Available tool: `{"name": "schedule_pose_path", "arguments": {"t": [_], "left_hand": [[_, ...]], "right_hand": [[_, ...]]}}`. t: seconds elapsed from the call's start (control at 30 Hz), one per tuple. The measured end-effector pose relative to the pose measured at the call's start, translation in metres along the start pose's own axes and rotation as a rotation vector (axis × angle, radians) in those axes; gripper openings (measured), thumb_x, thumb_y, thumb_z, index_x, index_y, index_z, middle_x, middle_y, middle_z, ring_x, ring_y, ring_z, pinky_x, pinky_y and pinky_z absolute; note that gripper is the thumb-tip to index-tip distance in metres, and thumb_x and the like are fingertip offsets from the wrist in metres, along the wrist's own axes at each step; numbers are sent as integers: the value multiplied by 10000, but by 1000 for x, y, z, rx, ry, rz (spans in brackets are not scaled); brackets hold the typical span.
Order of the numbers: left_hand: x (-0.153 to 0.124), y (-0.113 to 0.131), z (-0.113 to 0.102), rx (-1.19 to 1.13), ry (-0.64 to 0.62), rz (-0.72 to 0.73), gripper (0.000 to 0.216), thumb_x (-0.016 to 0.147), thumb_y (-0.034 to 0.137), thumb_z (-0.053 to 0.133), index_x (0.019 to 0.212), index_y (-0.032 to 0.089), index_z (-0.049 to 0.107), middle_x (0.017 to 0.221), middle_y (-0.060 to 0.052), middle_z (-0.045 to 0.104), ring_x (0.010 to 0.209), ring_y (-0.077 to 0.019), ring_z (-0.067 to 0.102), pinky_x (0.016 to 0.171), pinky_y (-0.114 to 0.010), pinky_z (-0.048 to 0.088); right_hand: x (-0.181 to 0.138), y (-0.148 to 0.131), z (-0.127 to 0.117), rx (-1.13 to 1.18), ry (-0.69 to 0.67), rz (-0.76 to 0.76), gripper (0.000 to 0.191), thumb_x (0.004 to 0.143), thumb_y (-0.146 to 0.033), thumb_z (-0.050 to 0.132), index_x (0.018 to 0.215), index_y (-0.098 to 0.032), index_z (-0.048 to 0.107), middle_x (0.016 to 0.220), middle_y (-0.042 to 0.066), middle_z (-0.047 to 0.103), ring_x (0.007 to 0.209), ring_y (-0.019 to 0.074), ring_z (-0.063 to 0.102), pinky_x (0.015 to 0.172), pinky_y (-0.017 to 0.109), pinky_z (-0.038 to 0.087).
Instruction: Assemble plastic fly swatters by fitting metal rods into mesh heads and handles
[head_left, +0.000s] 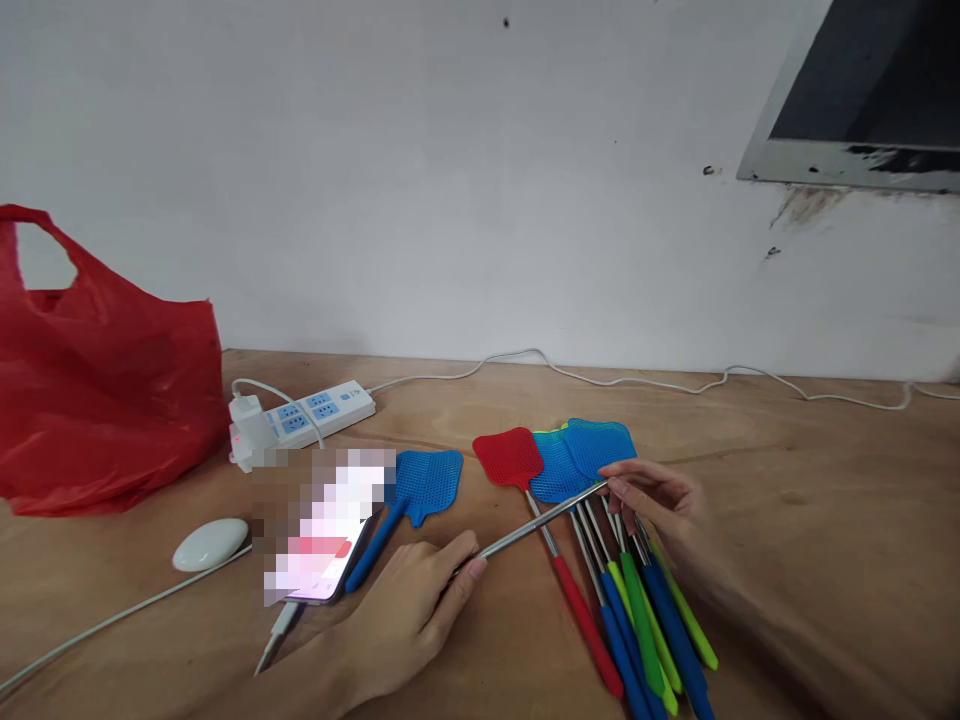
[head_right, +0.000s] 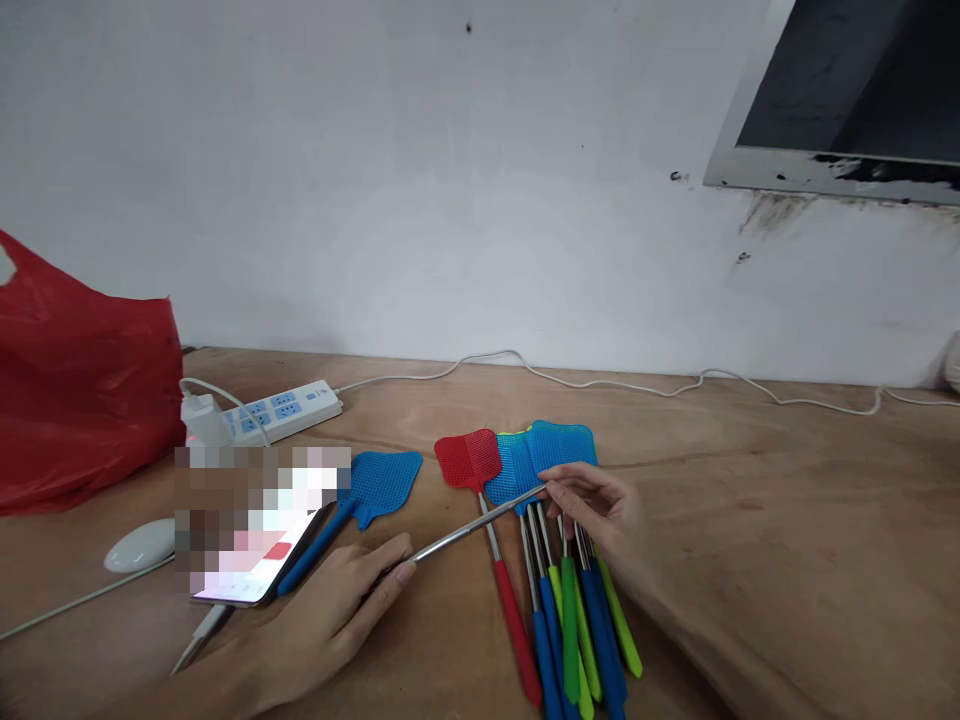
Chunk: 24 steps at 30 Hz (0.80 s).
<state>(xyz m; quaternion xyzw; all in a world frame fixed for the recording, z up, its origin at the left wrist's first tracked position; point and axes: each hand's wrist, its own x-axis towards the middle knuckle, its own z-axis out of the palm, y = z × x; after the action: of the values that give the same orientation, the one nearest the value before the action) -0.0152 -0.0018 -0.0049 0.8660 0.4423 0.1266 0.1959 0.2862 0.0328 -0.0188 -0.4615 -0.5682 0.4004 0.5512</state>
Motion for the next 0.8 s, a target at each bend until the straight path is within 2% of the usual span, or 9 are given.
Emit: {"name": "schedule_pose_path", "arguments": {"t": [0.07, 0.23, 0.37, 0.43, 0.6, 0.7, 0.8], "left_hand": [[0, 1, -1, 3, -9, -4, 374, 1070, 394, 205, 848, 234, 461, 756, -11, 594, 698, -221, 597, 626, -328, 358], [0, 1, 0, 31, -11, 3, 375, 1070, 384, 189, 831, 238, 438, 748, -11, 593, 696, -217, 600, 631, -320, 363], [-2, -1, 4, 99, -17, 26, 397, 1074, 386, 146, 898, 238, 471, 740, -21, 617, 671, -229, 599, 617, -324, 363], [-4, -2, 6, 130, -10, 54, 422, 1075, 396, 114, 941, 237, 480, 744, -28, 634, 656, -234, 596, 606, -325, 363], [-5, -3, 9, 215, -39, 150, 479, 1072, 410, 54, 982, 232, 489, 727, -38, 650, 618, -232, 588, 577, -322, 356], [-4, -2, 8, 236, -65, 148, 468, 1073, 403, 70, 947, 233, 487, 707, -38, 642, 598, -228, 581, 564, -319, 351], [-2, -2, 9, 230, -59, 145, 436, 1074, 390, 95, 992, 228, 492, 741, -48, 658, 630, -235, 598, 582, -319, 368]], "right_hand": [[2, 1, 1, 19, 15, 27, 279, 788, -439, 785, 946, -211, 759, 763, 41, 730, 616, 160, 637, 475, 228, 498], [4, -8, 5, 36, -53, 129, 368, 709, -520, 823, 841, -184, 752, 671, 43, 723, 518, 152, 615, 440, 248, 509], [3, -20, 9, 102, -31, 109, 352, 641, -498, 875, 745, -190, 739, 655, 41, 731, 556, 153, 642, 453, 227, 521], [-1, -24, 14, 101, -52, 91, 309, 662, -462, 874, 738, -193, 742, 644, 29, 728, 533, 137, 638, 474, 225, 532], [-23, -21, 35, 92, -261, 130, 280, 745, -460, 812, 762, -192, 734, 654, 19, 717, 516, 140, 665, 486, 238, 549], [-30, -15, 42, 52, -255, 129, 309, 745, -487, 801, 766, -186, 733, 652, 22, 708, 515, 148, 668, 491, 255, 563], [-30, -13, 43, 36, -249, 111, 320, 746, -502, 793, 760, -187, 741, 648, 31, 715, 512, 151, 668, 485, 259, 567]]}}
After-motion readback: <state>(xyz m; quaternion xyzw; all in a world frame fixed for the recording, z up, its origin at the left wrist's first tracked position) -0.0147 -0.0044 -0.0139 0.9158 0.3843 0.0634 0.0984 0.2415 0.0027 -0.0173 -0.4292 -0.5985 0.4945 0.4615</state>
